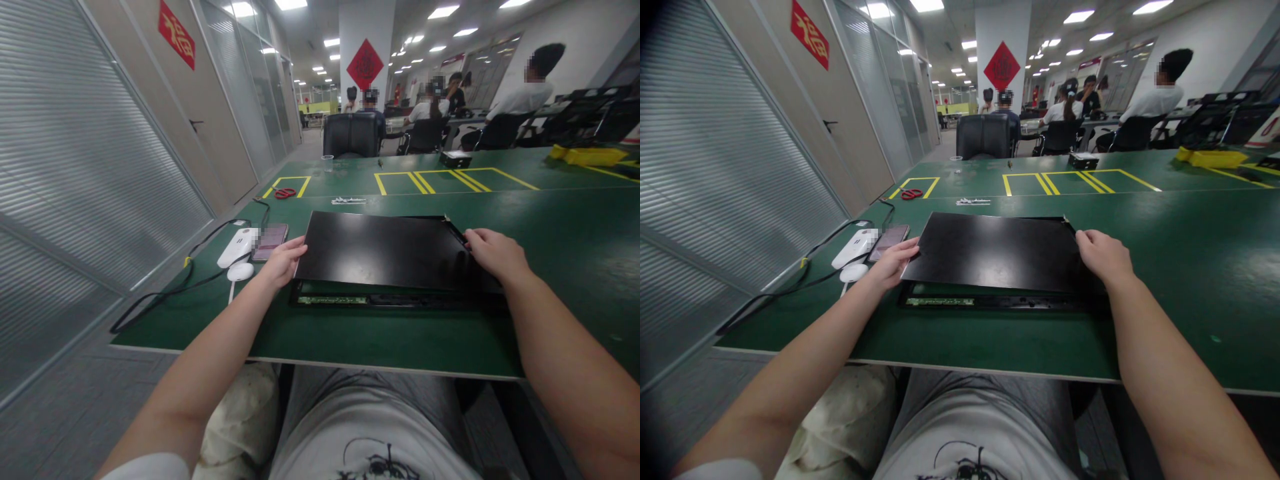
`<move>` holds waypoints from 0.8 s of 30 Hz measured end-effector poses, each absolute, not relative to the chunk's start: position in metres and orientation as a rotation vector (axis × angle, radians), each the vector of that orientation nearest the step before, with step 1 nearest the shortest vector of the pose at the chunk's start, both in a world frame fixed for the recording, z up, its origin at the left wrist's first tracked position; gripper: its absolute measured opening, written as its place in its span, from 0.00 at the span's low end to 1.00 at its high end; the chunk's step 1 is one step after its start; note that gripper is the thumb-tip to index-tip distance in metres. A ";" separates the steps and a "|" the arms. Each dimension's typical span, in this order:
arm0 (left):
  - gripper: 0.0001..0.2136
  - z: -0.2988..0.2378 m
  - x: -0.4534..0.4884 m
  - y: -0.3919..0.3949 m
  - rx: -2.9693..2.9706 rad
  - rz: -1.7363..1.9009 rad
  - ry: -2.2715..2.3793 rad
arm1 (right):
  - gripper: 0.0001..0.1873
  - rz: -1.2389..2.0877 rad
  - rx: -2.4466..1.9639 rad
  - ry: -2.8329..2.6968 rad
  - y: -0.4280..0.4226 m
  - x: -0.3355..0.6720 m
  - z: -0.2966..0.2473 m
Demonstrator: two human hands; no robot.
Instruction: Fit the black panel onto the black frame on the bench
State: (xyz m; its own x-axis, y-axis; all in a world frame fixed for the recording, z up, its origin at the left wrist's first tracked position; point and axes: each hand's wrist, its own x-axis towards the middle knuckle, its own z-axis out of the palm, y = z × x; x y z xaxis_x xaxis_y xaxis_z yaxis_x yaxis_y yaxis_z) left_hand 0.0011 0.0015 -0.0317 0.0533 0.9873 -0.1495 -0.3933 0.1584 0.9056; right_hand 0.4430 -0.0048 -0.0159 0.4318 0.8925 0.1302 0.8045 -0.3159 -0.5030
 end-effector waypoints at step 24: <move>0.25 -0.035 0.004 0.001 1.101 1.315 1.080 | 0.32 0.102 -2.456 -1.586 -0.008 0.436 -0.005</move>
State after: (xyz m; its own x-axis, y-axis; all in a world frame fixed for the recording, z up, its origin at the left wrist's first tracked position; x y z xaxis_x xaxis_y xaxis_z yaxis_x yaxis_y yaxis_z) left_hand 0.0039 0.0013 -0.0347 -0.0153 0.9995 0.0290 -0.1651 -0.0312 0.9858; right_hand 0.4360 -0.0077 -0.0052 0.4163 0.9073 0.0587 0.8924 -0.3953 -0.2174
